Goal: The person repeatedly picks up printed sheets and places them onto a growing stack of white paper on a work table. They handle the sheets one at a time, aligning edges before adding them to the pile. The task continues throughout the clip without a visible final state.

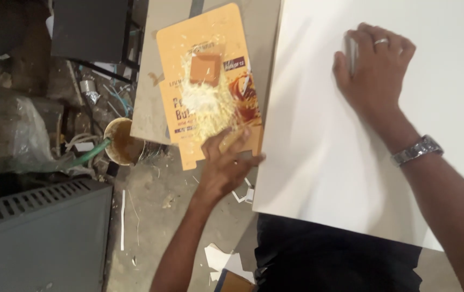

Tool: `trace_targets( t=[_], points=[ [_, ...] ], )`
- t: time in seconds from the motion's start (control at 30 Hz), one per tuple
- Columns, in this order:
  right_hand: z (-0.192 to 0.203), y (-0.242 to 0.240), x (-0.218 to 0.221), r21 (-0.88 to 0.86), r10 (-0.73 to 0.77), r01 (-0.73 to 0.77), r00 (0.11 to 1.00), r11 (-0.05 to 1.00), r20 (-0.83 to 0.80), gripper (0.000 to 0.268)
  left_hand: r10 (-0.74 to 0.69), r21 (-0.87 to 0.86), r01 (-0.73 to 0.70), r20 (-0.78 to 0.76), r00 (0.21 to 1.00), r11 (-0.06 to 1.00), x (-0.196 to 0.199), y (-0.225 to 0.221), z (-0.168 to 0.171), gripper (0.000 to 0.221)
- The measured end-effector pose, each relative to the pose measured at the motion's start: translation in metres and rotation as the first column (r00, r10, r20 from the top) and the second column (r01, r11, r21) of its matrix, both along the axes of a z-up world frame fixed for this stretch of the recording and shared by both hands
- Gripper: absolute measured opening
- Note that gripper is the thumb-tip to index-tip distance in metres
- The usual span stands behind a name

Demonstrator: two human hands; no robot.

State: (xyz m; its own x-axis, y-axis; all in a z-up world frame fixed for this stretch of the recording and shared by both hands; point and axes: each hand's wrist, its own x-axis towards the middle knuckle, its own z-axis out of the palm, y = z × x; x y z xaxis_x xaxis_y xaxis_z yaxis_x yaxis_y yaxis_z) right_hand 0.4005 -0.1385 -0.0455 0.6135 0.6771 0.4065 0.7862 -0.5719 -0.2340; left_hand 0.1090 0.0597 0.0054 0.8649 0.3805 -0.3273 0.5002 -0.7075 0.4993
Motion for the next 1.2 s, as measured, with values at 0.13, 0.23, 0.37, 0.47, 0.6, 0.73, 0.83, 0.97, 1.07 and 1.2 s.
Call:
trace_targets(
  t=[0.13,0.23,0.37,0.47,0.6,0.73,0.83,0.97,1.07,1.2],
  points=[
    [0.002,-0.002,0.002,0.036,0.033,-0.035,0.998,0.999,0.047,0.033,-0.261,0.302,0.194,0.2,0.944,0.933,-0.075,-0.03,-0.012,0.046],
    [0.003,-0.004,0.0,0.056,0.055,-0.059,0.996,0.997,0.072,0.032,-0.464,0.555,0.165,0.456,0.76,0.815,-0.114,-0.047,-0.01,0.048],
    [0.004,-0.002,0.002,0.077,0.057,-0.064,0.995,0.995,0.086,0.031,-0.342,0.474,0.058,0.541,0.768,0.879,-0.127,-0.065,-0.006,0.051],
    [0.004,-0.005,-0.002,0.056,0.074,-0.079,0.993,0.995,0.097,0.031,-0.149,0.302,-0.044,0.585,0.797,0.952,-0.114,-0.067,0.01,0.052],
    [0.007,0.0,0.0,0.015,0.07,-0.072,0.99,0.997,0.121,0.031,-0.162,0.288,0.017,0.488,0.857,0.958,-0.103,-0.068,0.012,0.041],
    [-0.003,-0.003,0.004,-0.058,0.019,-0.013,0.995,0.998,0.098,0.03,-0.186,0.152,0.125,0.512,0.839,0.98,-0.083,-0.082,0.035,0.041],
    [0.01,0.0,-0.006,-0.019,0.034,-0.033,0.997,0.999,0.074,0.027,-0.288,0.07,0.286,0.42,0.86,0.956,-0.042,-0.1,0.061,0.069],
    [0.051,-0.022,-0.041,0.01,0.027,-0.025,0.98,1.0,-0.197,0.042,-0.453,0.154,0.426,0.31,0.836,0.892,-0.022,-0.117,0.061,0.092],
    [0.072,-0.062,-0.078,-0.03,0.041,-0.053,0.949,0.998,-0.313,0.054,-0.54,0.319,0.467,0.196,0.819,0.825,-0.019,-0.119,0.059,0.093],
    [0.082,-0.12,-0.12,-0.382,0.026,-0.21,0.901,0.9,-0.433,0.086,-0.479,0.117,0.464,0.183,0.859,0.878,-0.012,-0.111,0.066,0.09]
  ],
)
